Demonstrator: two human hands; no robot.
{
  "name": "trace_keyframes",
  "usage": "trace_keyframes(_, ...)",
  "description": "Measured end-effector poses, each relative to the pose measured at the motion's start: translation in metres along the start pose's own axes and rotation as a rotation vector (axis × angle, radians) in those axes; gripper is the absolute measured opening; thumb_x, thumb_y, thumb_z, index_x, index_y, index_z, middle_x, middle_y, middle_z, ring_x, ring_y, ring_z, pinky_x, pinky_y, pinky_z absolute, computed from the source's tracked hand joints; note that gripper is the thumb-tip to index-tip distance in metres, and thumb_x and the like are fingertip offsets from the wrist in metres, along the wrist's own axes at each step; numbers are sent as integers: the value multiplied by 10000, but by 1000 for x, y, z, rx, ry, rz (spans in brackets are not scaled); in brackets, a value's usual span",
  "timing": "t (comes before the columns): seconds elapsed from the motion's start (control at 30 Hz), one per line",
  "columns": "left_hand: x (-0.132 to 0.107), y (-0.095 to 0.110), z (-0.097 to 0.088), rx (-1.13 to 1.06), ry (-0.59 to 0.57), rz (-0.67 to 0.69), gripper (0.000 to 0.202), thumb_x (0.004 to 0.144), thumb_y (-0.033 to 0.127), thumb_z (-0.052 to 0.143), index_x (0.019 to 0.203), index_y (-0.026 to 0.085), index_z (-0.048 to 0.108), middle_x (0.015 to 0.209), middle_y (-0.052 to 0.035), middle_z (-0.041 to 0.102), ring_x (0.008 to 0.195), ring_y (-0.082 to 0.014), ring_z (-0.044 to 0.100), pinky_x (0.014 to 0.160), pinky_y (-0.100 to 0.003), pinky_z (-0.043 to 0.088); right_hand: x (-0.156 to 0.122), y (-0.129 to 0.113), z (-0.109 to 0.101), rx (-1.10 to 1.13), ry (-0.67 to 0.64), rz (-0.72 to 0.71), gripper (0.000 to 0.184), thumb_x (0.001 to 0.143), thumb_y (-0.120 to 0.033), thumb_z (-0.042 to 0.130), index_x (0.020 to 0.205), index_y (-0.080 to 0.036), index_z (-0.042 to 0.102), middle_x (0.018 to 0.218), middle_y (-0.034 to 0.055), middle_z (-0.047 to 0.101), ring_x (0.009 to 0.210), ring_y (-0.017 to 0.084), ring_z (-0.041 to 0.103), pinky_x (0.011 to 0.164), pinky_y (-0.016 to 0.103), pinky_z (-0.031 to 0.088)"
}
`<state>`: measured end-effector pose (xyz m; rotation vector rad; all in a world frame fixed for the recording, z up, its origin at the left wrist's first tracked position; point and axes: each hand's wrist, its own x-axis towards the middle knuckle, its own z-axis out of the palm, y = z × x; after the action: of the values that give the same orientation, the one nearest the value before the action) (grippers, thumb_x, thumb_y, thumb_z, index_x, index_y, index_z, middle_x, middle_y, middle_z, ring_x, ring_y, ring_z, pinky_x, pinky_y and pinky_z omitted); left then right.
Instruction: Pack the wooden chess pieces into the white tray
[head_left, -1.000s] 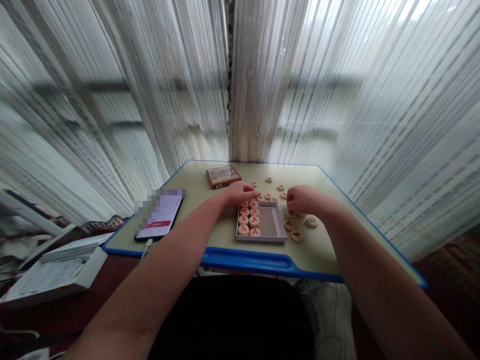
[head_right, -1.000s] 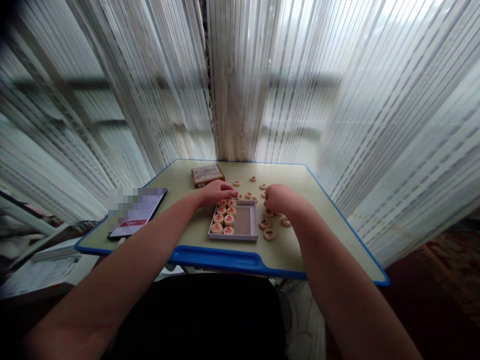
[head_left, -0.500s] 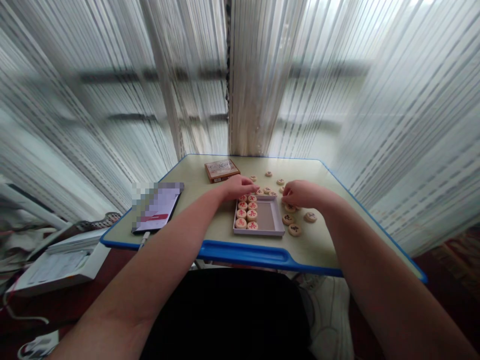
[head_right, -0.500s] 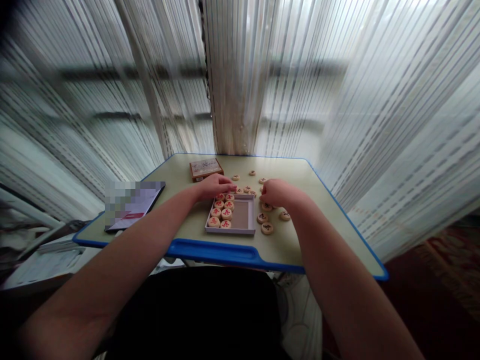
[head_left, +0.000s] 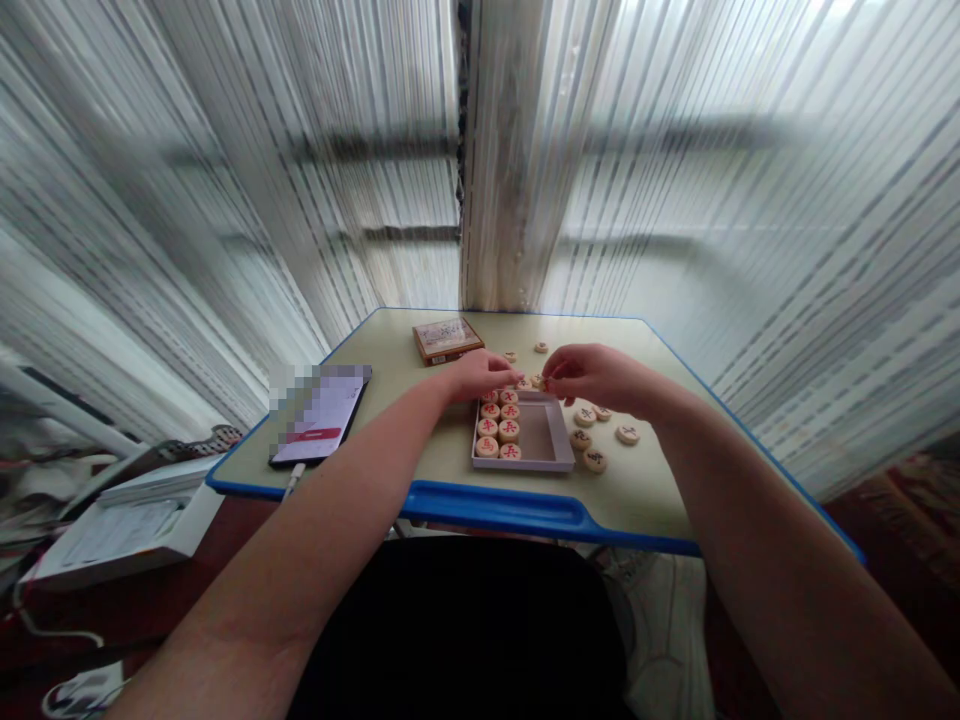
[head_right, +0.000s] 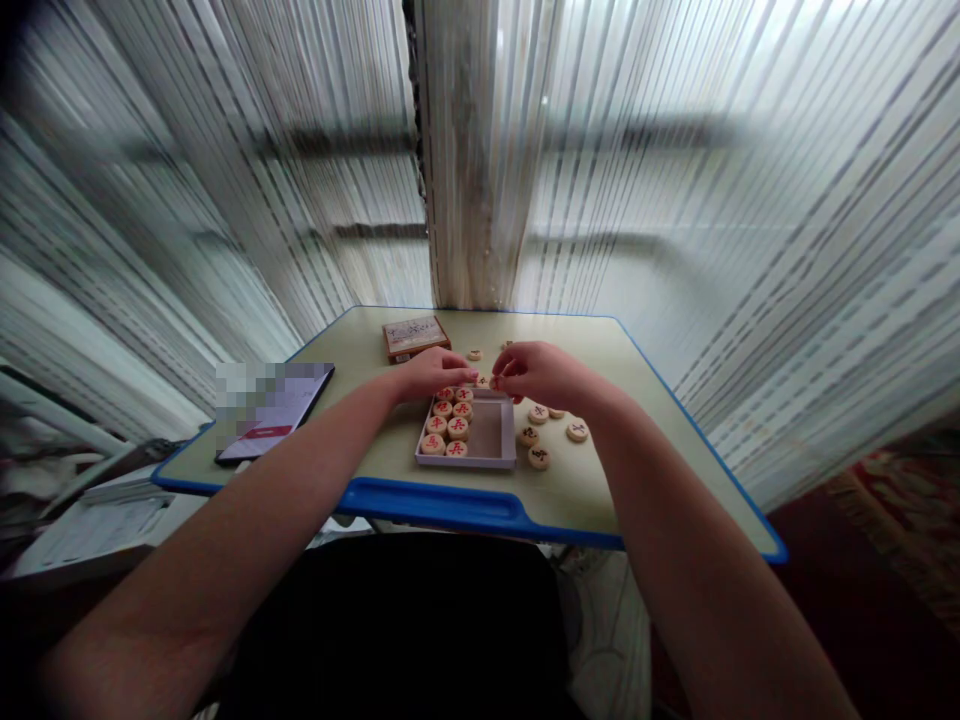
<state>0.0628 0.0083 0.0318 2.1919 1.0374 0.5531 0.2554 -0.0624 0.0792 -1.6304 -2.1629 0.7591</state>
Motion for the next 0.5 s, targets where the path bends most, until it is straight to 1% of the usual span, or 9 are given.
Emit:
trace_keyframes(0.03, 0, 1, 0, 6, 2, 3, 457, 706, 500, 529, 809, 83, 684, 629, -28, 582, 575, -113, 471, 541, -232, 339, -1, -2, 2, 42, -65, -42, 200, 723, -196, 526, 910, -162, 591, 791, 35, 661, 616, 104, 570, 542, 214, 418)
trace_keyframes(0.1, 0, 2, 0, 8, 6, 4, 456, 704, 497, 529, 806, 79, 681, 616, -22, 574, 578, -115, 468, 548, -235, 339, -1, -2, 6, 16, -141, -119, 209, 687, -169, 546, 885, -157, 611, 767, 27, 654, 640, 107, 563, 570, 217, 422)
trace_keyframes(0.23, 0, 1, 0, 1, -8, 17, 459, 703, 508, 522, 773, 79, 670, 609, -18, 566, 572, -114, 463, 548, -235, 340, 1, 0, 13, -198, -154, -203, 204, 674, -243, 588, 854, -174, 655, 746, 15, 648, 630, 111, 539, 587, 233, 408)
trace_keyframes(0.37, 1, 1, -1, 16, -12, 27, 461, 690, 522, 529, 743, 85, 666, 611, -20, 572, 583, -121, 480, 548, -234, 347, -1, -3, 13, -276, -178, -215, 224, 693, -302, 591, 882, -210, 668, 801, 8, 665, 676, 123, 561, 622, 245, 409)
trace_keyframes(0.5, 2, -1, -1, 18, -11, 15, 467, 687, 512, 537, 798, 81, 678, 641, -33, 602, 610, -135, 509, 561, -236, 364, -3, -6, 11, -310, -189, -174, 202, 691, -316, 597, 854, -224, 675, 848, 11, 674, 724, 142, 579, 655, 253, 423)
